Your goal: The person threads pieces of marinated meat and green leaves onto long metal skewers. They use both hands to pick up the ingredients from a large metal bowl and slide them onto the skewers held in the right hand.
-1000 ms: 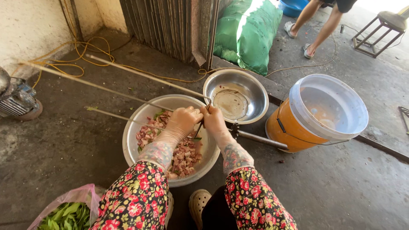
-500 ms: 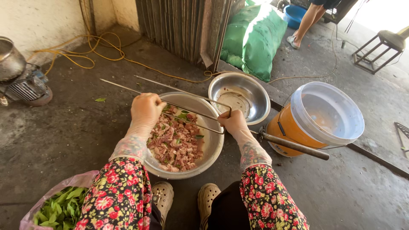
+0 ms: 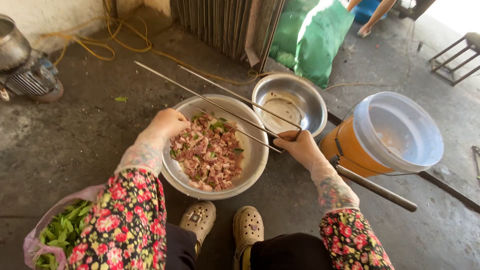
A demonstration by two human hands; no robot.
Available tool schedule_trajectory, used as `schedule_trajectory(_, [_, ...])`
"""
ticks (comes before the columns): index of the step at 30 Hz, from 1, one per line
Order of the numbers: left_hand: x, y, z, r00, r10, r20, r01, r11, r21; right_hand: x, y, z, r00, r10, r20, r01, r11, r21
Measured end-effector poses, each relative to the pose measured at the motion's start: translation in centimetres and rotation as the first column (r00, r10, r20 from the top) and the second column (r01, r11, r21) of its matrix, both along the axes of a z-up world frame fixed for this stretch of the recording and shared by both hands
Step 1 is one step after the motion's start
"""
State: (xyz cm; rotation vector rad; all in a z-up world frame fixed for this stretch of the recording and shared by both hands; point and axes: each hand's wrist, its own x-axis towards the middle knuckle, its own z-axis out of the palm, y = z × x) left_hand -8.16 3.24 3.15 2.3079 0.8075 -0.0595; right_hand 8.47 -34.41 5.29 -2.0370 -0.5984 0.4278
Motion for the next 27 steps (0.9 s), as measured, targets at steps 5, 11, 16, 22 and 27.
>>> schedule_trajectory(5, [3.2,6.3,-7.1,0.994,0.011,-0.105,-0.013,1.0,-0.025,0.3,0.0,-3.5,0.984,-0.17,0.054,0.178,0.952,-0.247])
schedule_trajectory(11, [7.0,9.7,-18.4,0.966,0.132,-0.224,-0.174,0.968,-0.181,2.3,-1.6,-10.3,0.967,-0.249,-0.063,0.23,0.949,-0.216])
schedule_trajectory(16, [10.4,5.1,-22.7,0.943,0.253,-0.216,-0.315,0.888,-0.335,4.0,-3.4,-14.6,0.92,-0.336,-0.202,0.304,0.936,-0.176])
schedule_trajectory(22, [12.1,1.8,-23.2,0.944,-0.146,-0.294,-0.016,0.873,-0.488,5.2,-5.4,-16.8,0.875,-0.43,-0.222,0.393,0.899,-0.193])
schedule_trajectory(27, [18.2,5.4,-24.7,0.952,-0.016,-0.305,0.06,0.989,0.134,5.7,-5.4,-17.4,0.87,-0.427,-0.247,0.406,0.904,-0.133])
